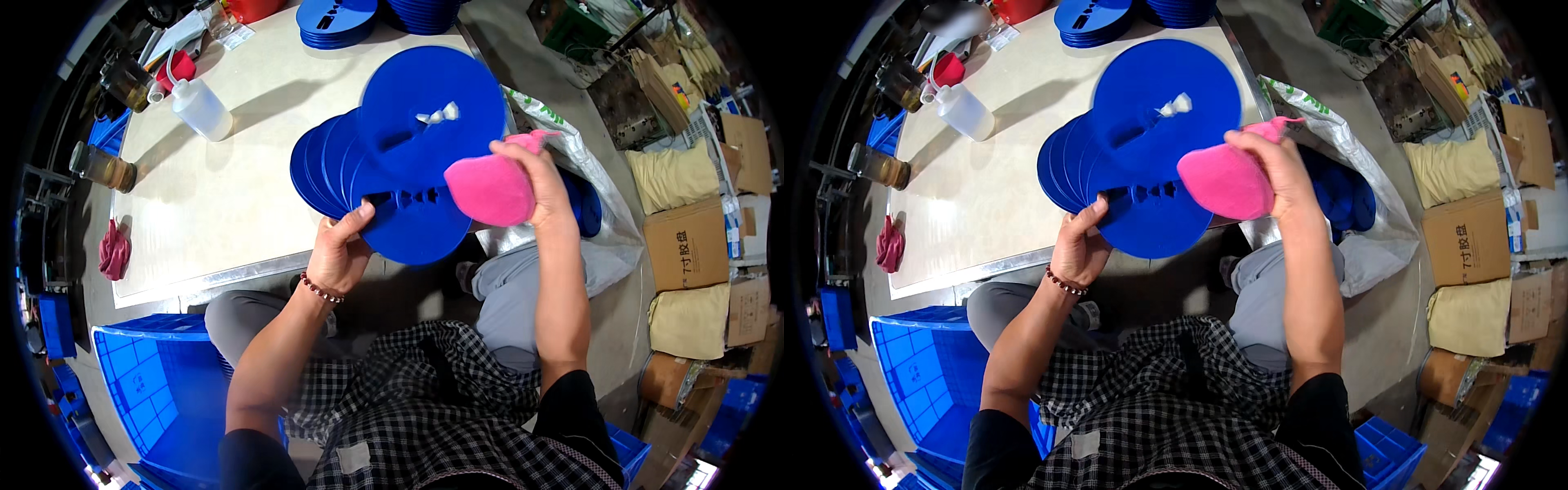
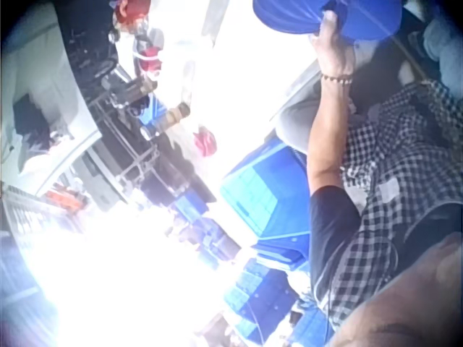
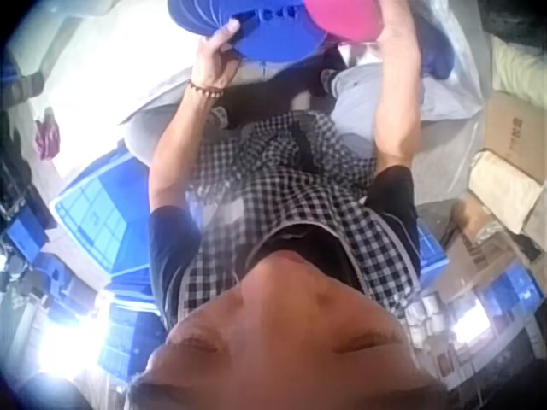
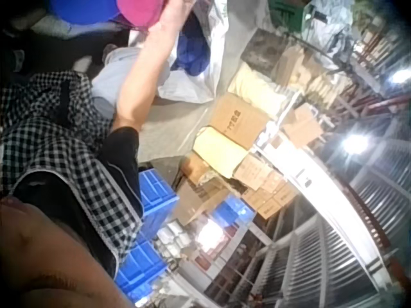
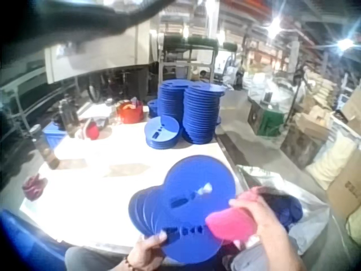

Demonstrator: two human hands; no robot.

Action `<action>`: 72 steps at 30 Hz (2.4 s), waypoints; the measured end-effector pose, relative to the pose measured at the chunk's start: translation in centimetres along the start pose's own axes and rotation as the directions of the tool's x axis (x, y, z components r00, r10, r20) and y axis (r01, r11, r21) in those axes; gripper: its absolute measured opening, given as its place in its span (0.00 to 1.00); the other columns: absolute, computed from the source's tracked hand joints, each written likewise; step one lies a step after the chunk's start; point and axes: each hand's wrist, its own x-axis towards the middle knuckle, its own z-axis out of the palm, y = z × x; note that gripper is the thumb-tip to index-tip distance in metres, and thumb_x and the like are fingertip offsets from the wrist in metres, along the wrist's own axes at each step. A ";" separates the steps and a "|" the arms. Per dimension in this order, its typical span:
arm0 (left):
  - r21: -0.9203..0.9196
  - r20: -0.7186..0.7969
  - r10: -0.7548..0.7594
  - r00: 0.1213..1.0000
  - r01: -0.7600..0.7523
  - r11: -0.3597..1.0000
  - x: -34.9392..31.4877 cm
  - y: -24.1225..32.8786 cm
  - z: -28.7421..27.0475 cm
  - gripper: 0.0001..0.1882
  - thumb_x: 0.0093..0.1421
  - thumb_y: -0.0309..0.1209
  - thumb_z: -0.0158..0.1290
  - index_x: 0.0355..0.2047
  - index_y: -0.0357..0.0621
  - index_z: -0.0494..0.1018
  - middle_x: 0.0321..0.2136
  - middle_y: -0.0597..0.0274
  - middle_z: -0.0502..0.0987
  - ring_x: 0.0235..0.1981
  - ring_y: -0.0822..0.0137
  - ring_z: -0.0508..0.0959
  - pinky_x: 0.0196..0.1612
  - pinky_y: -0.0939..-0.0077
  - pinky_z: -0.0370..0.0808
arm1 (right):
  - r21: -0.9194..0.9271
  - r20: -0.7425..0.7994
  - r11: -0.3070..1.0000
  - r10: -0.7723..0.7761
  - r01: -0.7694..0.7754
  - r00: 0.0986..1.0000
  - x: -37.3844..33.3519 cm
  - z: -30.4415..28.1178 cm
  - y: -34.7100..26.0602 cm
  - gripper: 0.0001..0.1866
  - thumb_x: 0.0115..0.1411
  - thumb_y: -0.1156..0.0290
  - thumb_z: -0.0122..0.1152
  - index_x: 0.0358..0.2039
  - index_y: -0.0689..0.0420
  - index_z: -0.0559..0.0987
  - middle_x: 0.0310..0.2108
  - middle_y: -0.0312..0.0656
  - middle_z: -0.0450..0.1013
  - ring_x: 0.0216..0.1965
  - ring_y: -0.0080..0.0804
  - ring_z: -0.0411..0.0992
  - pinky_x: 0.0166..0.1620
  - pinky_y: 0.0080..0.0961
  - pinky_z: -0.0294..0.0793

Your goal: The person wipes blue circular plastic lids with a pink cloth, handling them one at a time. They pick each lid from a stack, wipe both sides, and place it into a blue crate, repeating the cycle.

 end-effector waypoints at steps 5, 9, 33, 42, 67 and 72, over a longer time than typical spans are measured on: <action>-0.067 -0.016 0.061 0.998 -0.062 0.996 0.4 0.2 -0.5 0.11 0.66 0.33 0.60 0.47 0.49 0.75 0.42 0.73 0.77 0.46 0.70 0.78 0.47 0.63 0.78 | 0.295 -0.231 0.893 -0.279 0.340 0.932 1.2 -4.9 0.1 0.10 0.66 0.69 0.61 0.42 0.61 0.81 0.41 0.40 0.81 0.41 0.30 0.80 0.47 0.29 0.81; -0.092 -0.023 0.108 0.994 -0.110 0.990 0.7 0.5 -0.3 0.09 0.67 0.33 0.60 0.46 0.52 0.75 0.41 0.77 0.76 0.43 0.73 0.76 0.42 0.71 0.75 | 0.333 -0.452 0.770 -0.377 0.545 0.809 0.6 -6.8 0.0 0.13 0.73 0.65 0.50 0.46 0.58 0.79 0.44 0.39 0.80 0.45 0.33 0.80 0.50 0.33 0.81; 0.314 0.087 0.243 0.966 -0.258 0.914 0.0 -3.3 2.2 0.27 0.66 0.27 0.58 0.63 0.45 0.64 0.56 0.63 0.72 0.56 0.65 0.74 0.59 0.66 0.73 | -0.484 0.354 0.040 -0.904 0.874 0.238 -0.1 9.7 3.9 0.12 0.63 0.72 0.65 0.46 0.57 0.77 0.52 0.48 0.75 0.55 0.43 0.74 0.61 0.36 0.70; 0.121 0.018 0.319 0.948 -0.319 0.940 0.6 -2.7 1.8 0.28 0.66 0.25 0.59 0.65 0.42 0.64 0.54 0.58 0.77 0.51 0.63 0.79 0.55 0.66 0.77 | -0.505 0.075 0.494 -0.792 0.708 0.606 1.7 7.7 0.0 0.11 0.60 0.71 0.65 0.43 0.57 0.80 0.52 0.43 0.78 0.52 0.39 0.79 0.58 0.40 0.77; -0.007 0.014 0.246 0.969 -0.246 0.969 0.0 1.3 1.7 0.07 0.70 0.32 0.55 0.47 0.53 0.75 0.42 0.74 0.78 0.42 0.74 0.80 0.47 0.69 0.82 | -0.113 -0.349 0.653 -0.731 0.748 0.586 2.1 0.0 -2.5 0.06 0.63 0.79 0.63 0.41 0.64 0.77 0.39 0.38 0.79 0.41 0.25 0.78 0.47 0.25 0.79; -0.007 0.011 0.254 0.967 -0.254 0.967 0.3 1.2 1.2 0.10 0.69 0.31 0.56 0.50 0.50 0.74 0.44 0.73 0.79 0.44 0.72 0.81 0.48 0.66 0.83 | 0.484 0.272 0.862 -0.310 0.150 0.911 -1.1 -0.7 -2.4 0.26 0.65 0.67 0.58 0.60 0.68 0.70 0.55 0.51 0.74 0.45 0.38 0.80 0.53 0.34 0.80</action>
